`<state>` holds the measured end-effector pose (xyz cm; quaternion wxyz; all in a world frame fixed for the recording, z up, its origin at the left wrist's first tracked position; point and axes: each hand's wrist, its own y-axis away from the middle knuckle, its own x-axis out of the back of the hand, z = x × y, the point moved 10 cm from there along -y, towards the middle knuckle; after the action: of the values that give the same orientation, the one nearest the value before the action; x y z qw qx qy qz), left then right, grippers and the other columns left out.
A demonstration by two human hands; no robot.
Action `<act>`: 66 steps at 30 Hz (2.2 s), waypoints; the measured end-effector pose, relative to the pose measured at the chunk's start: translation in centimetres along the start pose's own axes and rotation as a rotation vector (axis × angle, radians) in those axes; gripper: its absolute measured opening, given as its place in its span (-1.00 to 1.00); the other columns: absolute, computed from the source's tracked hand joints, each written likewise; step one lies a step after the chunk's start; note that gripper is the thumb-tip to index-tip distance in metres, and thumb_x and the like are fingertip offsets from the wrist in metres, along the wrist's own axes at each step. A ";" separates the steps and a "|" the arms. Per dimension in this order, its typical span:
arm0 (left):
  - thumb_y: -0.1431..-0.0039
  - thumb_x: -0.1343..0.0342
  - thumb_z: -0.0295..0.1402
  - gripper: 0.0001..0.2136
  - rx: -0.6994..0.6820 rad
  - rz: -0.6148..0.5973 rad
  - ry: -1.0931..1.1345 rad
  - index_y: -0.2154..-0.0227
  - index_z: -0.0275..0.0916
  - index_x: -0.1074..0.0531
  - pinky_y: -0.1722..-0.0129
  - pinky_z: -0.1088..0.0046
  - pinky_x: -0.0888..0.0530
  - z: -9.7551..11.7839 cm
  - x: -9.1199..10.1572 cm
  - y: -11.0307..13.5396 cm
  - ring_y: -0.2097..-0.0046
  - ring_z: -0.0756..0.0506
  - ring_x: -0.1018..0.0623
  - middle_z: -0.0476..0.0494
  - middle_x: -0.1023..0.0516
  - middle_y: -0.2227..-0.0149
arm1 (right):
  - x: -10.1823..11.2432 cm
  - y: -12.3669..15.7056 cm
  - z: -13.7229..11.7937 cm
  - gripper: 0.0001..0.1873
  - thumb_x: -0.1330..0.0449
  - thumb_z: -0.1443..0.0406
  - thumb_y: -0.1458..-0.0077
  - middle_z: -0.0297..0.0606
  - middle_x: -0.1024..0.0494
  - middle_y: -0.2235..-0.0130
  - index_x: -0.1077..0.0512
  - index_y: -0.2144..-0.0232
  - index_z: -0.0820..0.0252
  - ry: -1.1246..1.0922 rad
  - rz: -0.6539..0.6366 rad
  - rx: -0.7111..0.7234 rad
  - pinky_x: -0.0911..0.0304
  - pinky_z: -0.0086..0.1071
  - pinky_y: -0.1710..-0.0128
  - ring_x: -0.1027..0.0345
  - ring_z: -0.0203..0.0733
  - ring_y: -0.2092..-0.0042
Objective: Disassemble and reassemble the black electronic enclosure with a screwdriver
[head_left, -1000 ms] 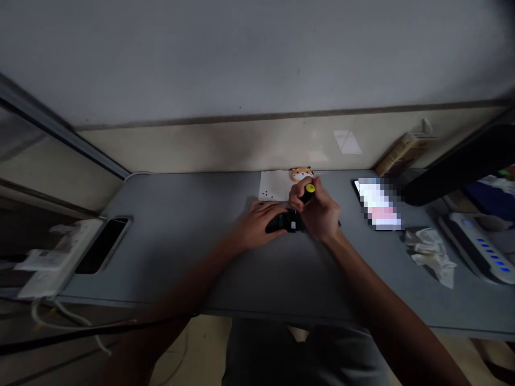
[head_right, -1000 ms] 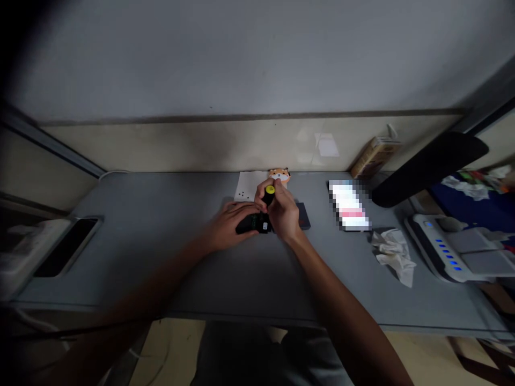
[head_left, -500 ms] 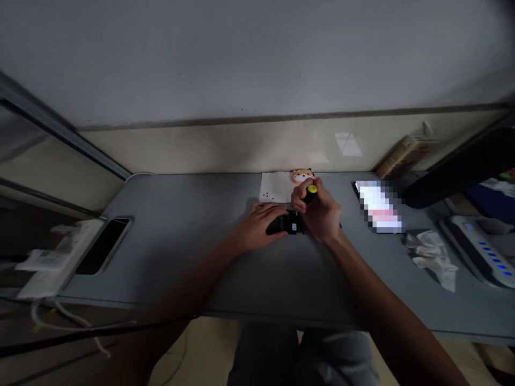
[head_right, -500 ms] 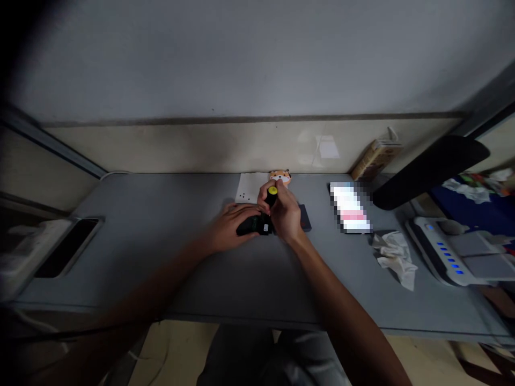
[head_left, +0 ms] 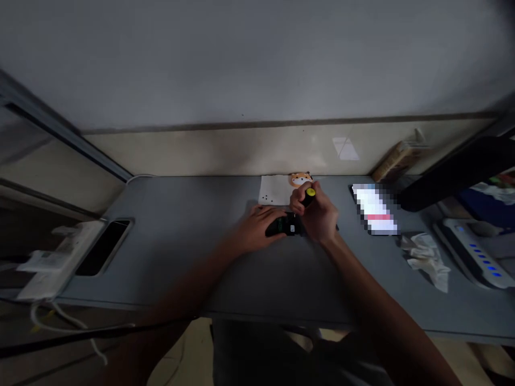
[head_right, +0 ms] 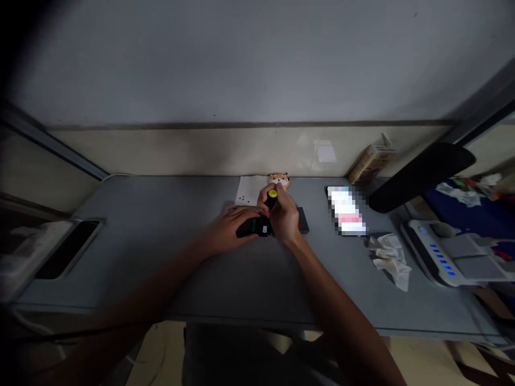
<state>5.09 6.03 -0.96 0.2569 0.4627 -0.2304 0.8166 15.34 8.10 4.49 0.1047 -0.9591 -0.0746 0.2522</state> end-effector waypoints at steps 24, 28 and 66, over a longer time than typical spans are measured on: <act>-0.30 -0.20 -0.16 -0.60 0.000 0.032 -0.046 -0.16 -0.08 -0.40 -0.30 0.09 -0.26 -0.3 -0.1 0.1 -0.24 -0.27 -0.46 -0.15 -0.54 -0.18 | 0.4 -0.2 0.4 -0.46 -0.11 -0.14 -0.27 -0.43 -0.14 0.57 -0.27 0.53 0.10 -0.073 0.030 -0.022 -0.06 -0.39 0.53 -0.01 -0.34 0.55; -0.30 -0.21 -0.19 -0.60 -0.003 0.035 -0.055 -0.16 -0.08 -0.40 -0.30 0.08 -0.26 -0.1 -0.1 0.1 -0.24 -0.27 -0.46 -0.13 -0.54 -0.18 | 0.1 -0.2 0.2 -0.46 -0.12 -0.14 -0.26 -0.43 -0.14 0.57 -0.28 0.53 0.10 -0.085 0.003 -0.018 -0.04 -0.39 0.53 -0.01 -0.35 0.56; -0.31 -0.19 -0.19 -0.61 -0.018 0.042 -0.098 -0.15 -0.13 -0.41 -0.31 0.10 -0.26 0.4 0.1 0.1 -0.25 -0.25 -0.46 -0.18 -0.54 -0.18 | 0.0 -0.2 0.0 -0.43 -0.17 -0.19 -0.19 -0.43 -0.14 0.57 -0.26 0.55 0.10 -0.076 0.024 -0.007 -0.02 -0.39 0.55 0.02 -0.35 0.56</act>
<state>5.20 5.74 -0.75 0.2321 0.4950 -0.2599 0.7960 15.31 8.26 4.53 0.0955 -0.9500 -0.0680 0.2893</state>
